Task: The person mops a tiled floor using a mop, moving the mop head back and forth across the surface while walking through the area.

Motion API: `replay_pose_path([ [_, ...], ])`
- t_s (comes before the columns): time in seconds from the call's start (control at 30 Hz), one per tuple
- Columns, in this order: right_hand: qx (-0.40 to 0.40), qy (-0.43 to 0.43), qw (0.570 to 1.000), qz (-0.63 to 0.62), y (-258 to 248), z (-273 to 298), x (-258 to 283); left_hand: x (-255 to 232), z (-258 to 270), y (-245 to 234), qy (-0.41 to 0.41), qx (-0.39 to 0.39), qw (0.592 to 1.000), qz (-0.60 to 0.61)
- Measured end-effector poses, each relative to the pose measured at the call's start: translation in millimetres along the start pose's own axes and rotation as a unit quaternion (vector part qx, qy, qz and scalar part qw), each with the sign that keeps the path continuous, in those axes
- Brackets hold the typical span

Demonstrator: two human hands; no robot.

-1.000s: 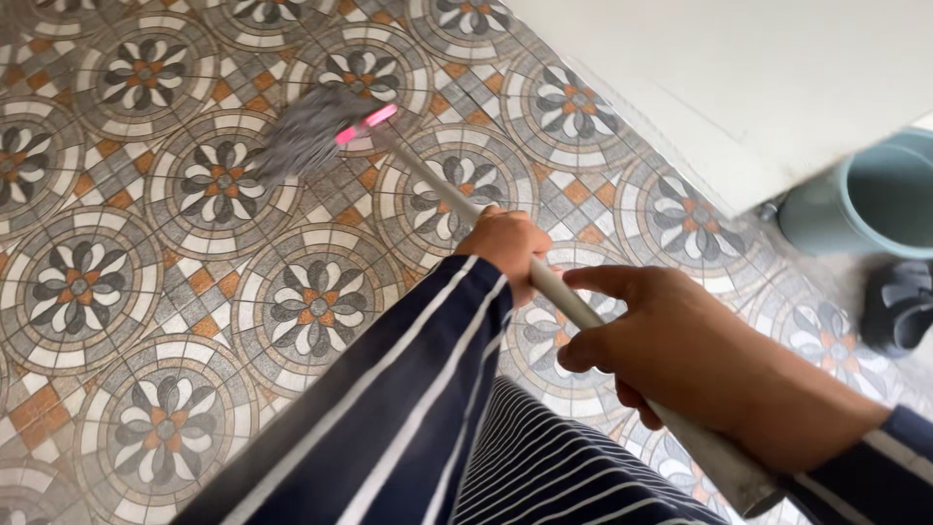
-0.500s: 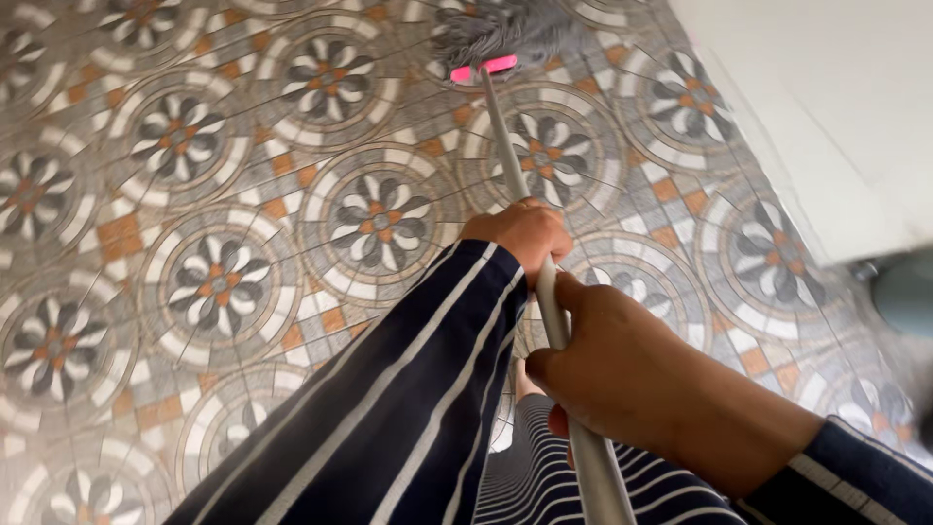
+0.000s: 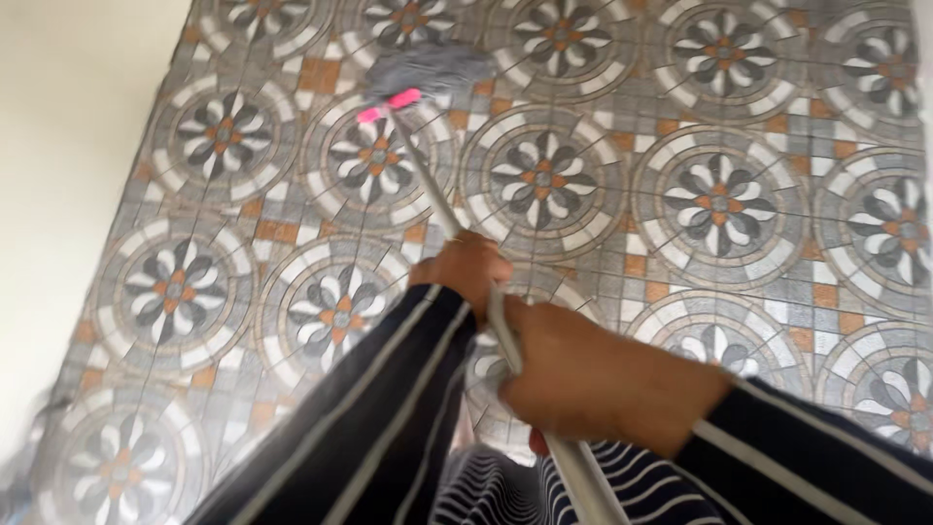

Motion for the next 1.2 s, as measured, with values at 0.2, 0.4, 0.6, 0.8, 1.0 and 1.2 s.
replay_pose_path([
  [0.2,0.043,-0.038,0.983,0.174,37.3,-51.8,78.9,107.3,62.1,-32.6,-0.131,-0.033,0.991,-0.011],
  [0.4,0.045,-0.067,0.996,0.046,59.0,-58.6,87.8,156.5,102.9,-14.6,-0.146,-0.089,0.985,0.011],
  [0.6,0.026,-0.049,0.998,-0.020,54.2,-34.3,46.8,126.8,105.8,4.7,-0.041,-0.168,0.979,0.109],
  [0.8,-0.040,0.011,0.997,-0.061,11.9,25.4,-49.3,23.1,42.4,42.2,0.102,-0.100,0.984,0.108],
  [1.0,-0.097,0.168,0.964,-0.179,9.5,117.2,-185.8,-132.0,3.6,131.2,0.258,-0.016,0.960,0.107],
  [1.2,-0.196,0.266,0.864,-0.379,62.7,184.7,-295.0,-262.5,-23.3,239.5,0.463,0.130,0.876,0.045],
])
Point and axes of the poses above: each hand's wrist, its own z-axis away from the middle knuckle, its own y-axis out of the palm, x = y × z, the point moved 1 cm from there along -z, towards the middle knuckle, and after that the axes turned 13 degrees about z, right-handed, at the moved point
